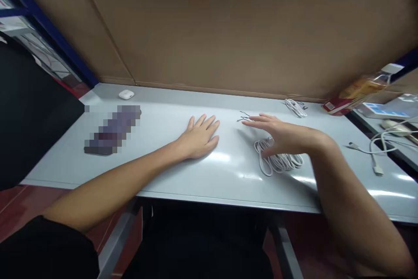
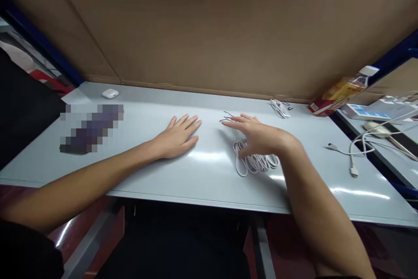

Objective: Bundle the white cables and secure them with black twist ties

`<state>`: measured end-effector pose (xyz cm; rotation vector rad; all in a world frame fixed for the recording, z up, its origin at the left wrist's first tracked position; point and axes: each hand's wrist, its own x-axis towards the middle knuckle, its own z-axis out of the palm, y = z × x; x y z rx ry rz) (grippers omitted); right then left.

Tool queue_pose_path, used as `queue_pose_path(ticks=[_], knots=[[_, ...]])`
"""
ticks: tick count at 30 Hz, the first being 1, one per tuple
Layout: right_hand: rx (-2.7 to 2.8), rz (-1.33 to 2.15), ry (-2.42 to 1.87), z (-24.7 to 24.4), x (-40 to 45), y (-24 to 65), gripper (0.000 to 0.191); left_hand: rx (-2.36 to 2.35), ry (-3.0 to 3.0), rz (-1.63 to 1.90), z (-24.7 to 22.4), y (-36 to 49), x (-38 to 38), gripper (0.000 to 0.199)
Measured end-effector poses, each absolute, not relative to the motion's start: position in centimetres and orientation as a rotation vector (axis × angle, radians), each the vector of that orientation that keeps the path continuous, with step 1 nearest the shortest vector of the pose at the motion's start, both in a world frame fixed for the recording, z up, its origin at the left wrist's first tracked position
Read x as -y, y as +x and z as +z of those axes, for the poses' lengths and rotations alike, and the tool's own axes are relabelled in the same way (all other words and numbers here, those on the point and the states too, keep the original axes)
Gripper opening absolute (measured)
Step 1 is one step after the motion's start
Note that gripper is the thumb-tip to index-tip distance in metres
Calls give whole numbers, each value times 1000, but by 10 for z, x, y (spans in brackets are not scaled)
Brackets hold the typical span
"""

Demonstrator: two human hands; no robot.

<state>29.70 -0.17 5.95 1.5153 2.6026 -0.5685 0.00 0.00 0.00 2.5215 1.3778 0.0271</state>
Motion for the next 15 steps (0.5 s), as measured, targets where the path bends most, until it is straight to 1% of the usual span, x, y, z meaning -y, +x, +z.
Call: queue_pose_path(ticks=[2,4,6,8,11,13,15], knots=[[-2637,-587,1507,49,4,277,94,-1367,2533,68,-1,0,0,67],[-2711,-592,1508,42,8,258,84,-1331,2558,178,0,-1,-1,63],[-2782,-564,1503,41,13,247,74,-1220,2580,364,2,-1,-1,52],[-2828,-540,1511,46,16,249,68,-1026,2578,532,4,0,1,42],[-2867,-519,1536,61,14,272,66,-738,2575,596,4,3,4,35],[-2813,-534,1512,68,9,291,73,-630,2596,560,3,4,6,32],[-2708,-559,1546,70,4,305,78,-595,2597,538,1,4,6,23]])
